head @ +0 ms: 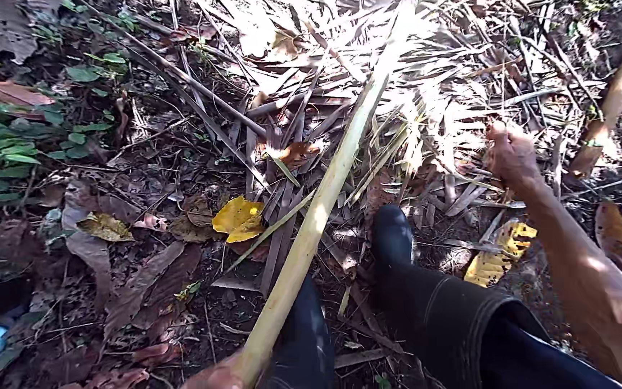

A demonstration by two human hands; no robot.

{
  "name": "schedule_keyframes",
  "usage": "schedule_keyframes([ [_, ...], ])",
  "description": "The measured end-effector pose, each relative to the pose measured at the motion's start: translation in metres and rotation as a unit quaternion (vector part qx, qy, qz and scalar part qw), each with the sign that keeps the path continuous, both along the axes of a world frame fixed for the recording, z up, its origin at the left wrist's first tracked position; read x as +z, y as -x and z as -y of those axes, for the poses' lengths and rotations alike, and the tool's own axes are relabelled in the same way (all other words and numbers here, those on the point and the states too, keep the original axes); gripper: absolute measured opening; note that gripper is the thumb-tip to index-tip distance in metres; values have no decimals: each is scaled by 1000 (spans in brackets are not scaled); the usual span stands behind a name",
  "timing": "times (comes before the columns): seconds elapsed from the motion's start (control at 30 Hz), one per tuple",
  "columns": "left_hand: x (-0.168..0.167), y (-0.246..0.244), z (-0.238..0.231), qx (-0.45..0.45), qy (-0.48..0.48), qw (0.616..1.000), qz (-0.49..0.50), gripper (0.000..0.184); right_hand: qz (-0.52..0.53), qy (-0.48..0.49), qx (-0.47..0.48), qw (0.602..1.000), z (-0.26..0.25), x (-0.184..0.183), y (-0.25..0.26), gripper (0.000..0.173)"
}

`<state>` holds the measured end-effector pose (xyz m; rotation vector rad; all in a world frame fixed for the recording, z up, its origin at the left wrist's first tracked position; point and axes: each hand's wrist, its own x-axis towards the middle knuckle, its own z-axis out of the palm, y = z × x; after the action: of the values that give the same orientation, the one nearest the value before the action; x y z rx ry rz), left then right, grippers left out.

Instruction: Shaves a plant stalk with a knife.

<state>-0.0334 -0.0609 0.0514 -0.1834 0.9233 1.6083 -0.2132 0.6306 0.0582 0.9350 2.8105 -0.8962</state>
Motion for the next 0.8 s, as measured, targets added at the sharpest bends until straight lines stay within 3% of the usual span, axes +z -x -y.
schedule_keyframes([
  [0.03,-22,1,-1,-20,-51,996,71,47,17,-15,63,998,2,6,-23,67],
  [0.1,-50,6,-12,-83,-44,988,126,43,35,-55,182,981,9,18,-59,58],
  [0.2,-62,3,-30,-118,65,990,47,41,48,-64,336,938,39,43,-82,58],
  [0.33,-60,-5,-46,-155,207,964,-61,40,141,-75,443,882,91,61,-86,59],
  [0.5,-49,-11,-49,-187,260,940,-118,38,115,-154,555,809,128,50,-108,61],
  [0.57,-44,-11,-49,-187,267,937,-125,33,115,-171,567,797,132,48,-109,61],
  [0.73,-31,-9,-56,-183,271,938,-114,31,206,-158,412,873,97,66,-61,53],
  [0.8,-28,-7,-58,-169,257,943,-124,26,204,-163,452,853,97,73,-60,58],
])
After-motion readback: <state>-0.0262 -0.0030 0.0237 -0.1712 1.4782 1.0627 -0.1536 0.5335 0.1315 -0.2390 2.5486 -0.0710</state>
